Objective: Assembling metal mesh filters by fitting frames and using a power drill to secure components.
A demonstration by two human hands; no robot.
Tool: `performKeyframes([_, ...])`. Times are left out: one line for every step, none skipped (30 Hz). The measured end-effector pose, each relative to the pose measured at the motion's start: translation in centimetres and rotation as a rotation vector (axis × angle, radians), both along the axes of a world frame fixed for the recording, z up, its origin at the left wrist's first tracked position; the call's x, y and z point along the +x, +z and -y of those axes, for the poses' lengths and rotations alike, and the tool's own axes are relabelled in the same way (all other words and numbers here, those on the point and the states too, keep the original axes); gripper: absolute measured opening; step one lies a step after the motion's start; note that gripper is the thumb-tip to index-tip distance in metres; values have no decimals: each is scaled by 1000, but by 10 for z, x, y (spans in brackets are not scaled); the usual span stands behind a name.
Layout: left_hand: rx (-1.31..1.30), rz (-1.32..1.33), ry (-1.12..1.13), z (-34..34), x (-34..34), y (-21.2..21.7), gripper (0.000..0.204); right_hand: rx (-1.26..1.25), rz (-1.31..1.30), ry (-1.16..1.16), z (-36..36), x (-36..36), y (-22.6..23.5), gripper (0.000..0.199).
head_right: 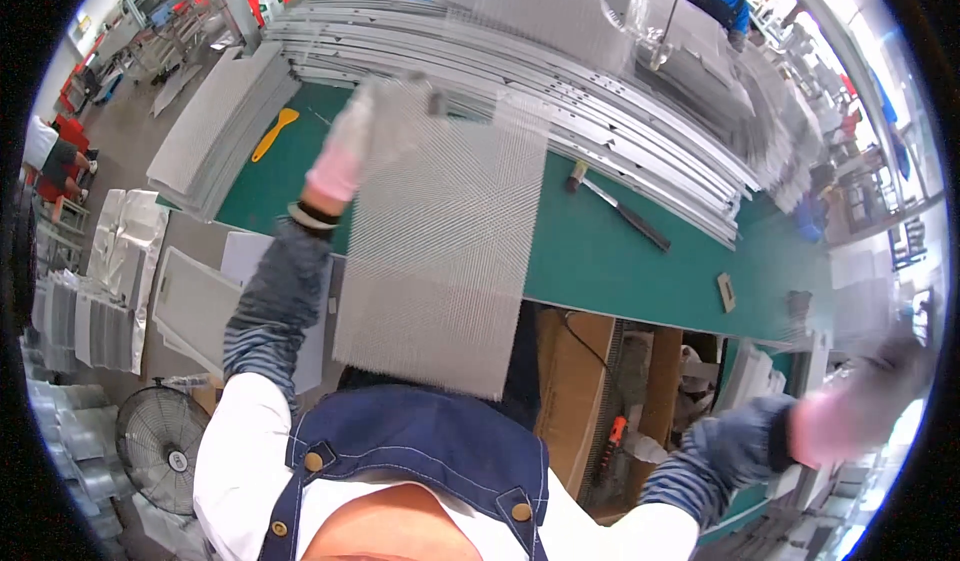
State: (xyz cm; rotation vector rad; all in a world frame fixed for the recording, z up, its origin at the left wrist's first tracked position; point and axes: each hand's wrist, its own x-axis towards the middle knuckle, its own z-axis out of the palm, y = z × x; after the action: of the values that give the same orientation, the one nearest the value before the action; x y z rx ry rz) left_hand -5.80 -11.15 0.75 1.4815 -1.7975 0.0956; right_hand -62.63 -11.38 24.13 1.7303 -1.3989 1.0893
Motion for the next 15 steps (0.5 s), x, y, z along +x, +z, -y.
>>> performKeyframes([155,-467,-222,15,-20,-11,53,-156,-334,307,-2,70,-38,30])
performKeyframes([215,-775,-170,3,-20,-25,55,393,25,546,-2,130,-82,27])
performKeyframes([269,-1092,-156,5,-22,-43,57,942,380,712,-5,176,-119,26])
performKeyframes([209,-828,-127,8,23,-104,55,1206,187,864,-6,220,-136,40])
performKeyframes([272,-1272,-213,30,12,-107,54,1395,708,1096,-8,242,-166,38])
performKeyframes([338,-1709,-278,39,1,-108,52,1672,1081,1005,-7,254,-188,34])
performKeyframes([335,-1713,-296,48,-8,-105,52,1568,1023,1071,11,253,-233,36])
performKeyframes([294,-1685,-406,50,-8,-108,47,1600,1156,1092,19,259,-259,37])
performKeyframes([249,-1654,-505,51,-4,-113,42,1607,1197,1076,22,266,-271,38])
performKeyframes([243,-1660,-488,51,1,-118,42,1615,1239,1056,23,272,-280,38])
performKeyframes([75,-1203,-344,50,2,-123,47,1637,1234,1049,23,275,-285,38])
performKeyframes([-67,-740,-199,49,5,-129,52,1653,1236,1039,23,278,-289,38])
performKeyframes([-57,-751,-182,46,12,-133,52,1671,1240,1027,23,282,-293,39])
performKeyframes([111,-817,-222,45,11,-124,50,1683,1244,1001,23,280,-293,39])
performKeyframes([280,-877,-268,47,10,-113,48,1685,1274,981,24,278,-289,40])
